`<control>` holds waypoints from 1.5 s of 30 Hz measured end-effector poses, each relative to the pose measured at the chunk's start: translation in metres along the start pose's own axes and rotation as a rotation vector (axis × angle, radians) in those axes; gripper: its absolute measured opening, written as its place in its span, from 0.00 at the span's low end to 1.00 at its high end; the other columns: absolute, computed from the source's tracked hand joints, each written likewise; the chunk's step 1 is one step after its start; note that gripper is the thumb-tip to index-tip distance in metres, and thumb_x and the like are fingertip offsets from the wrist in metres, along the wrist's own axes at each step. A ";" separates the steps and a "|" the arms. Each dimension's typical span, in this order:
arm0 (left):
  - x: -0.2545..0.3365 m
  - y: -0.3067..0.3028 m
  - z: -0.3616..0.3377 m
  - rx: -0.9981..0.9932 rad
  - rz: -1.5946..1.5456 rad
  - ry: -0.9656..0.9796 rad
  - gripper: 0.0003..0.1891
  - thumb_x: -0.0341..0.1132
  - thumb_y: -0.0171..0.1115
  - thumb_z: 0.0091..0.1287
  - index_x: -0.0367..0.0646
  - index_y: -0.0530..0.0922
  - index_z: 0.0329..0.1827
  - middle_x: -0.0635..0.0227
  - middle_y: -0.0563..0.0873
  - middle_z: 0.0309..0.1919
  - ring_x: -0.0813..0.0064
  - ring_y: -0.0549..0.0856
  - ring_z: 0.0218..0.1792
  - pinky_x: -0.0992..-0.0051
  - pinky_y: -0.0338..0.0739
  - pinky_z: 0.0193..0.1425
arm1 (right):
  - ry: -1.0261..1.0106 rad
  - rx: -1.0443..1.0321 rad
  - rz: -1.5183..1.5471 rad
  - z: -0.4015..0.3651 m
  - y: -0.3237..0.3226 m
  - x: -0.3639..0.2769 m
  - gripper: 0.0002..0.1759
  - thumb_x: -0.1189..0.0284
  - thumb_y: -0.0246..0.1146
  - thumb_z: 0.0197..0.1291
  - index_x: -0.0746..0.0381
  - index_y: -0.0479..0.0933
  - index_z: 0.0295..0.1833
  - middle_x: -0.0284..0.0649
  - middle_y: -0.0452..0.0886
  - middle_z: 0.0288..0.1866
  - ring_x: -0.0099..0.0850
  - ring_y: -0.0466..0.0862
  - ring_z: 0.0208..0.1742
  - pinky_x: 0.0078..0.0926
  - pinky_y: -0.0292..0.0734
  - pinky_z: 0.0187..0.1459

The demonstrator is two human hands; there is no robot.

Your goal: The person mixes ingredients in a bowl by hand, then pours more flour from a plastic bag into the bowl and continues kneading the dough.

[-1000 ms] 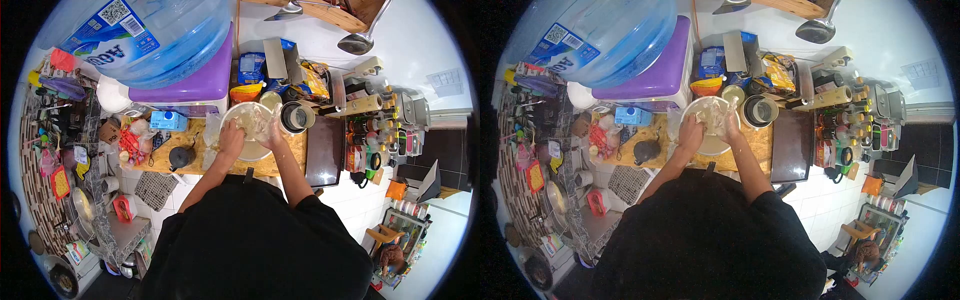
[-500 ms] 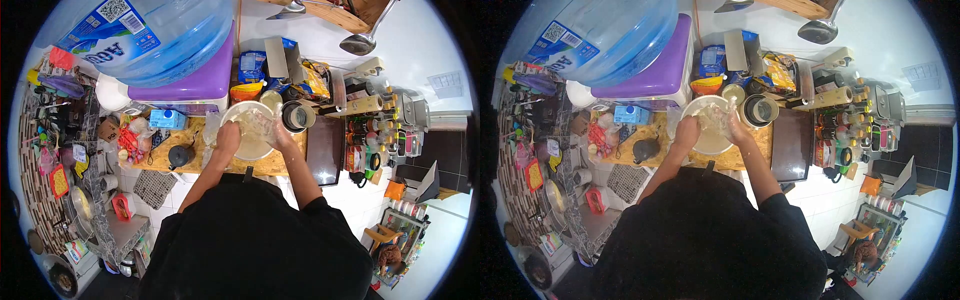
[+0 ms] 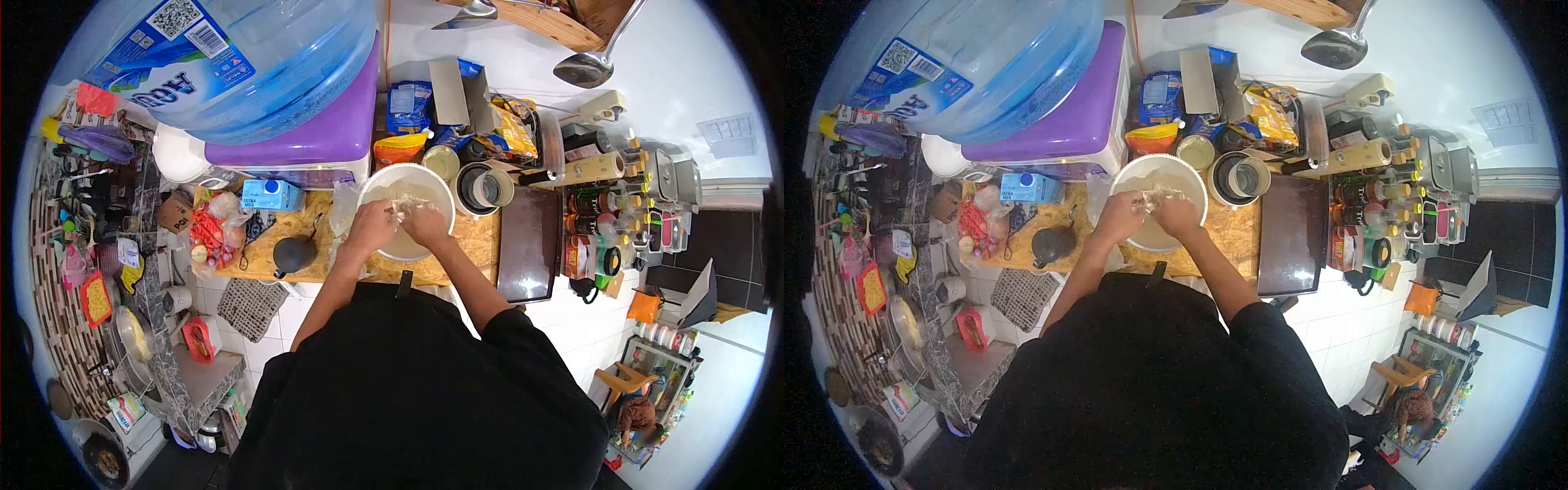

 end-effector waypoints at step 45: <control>-0.028 0.042 0.010 -0.349 -0.617 -0.427 0.17 0.35 0.66 0.60 0.35 0.81 0.49 0.63 0.87 0.39 0.72 0.86 0.36 0.71 0.81 0.36 | 0.175 -0.729 2.027 -0.023 -0.048 0.000 0.62 0.20 0.40 0.48 0.63 0.62 0.73 0.49 0.66 0.72 0.47 0.71 0.68 0.52 0.67 0.65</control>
Point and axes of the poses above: each hand's wrist, its own z-axis towards the middle knuckle, its own y-axis out of the palm, x = y × z, the point moved 6 cm from there along z, towards the middle knuckle
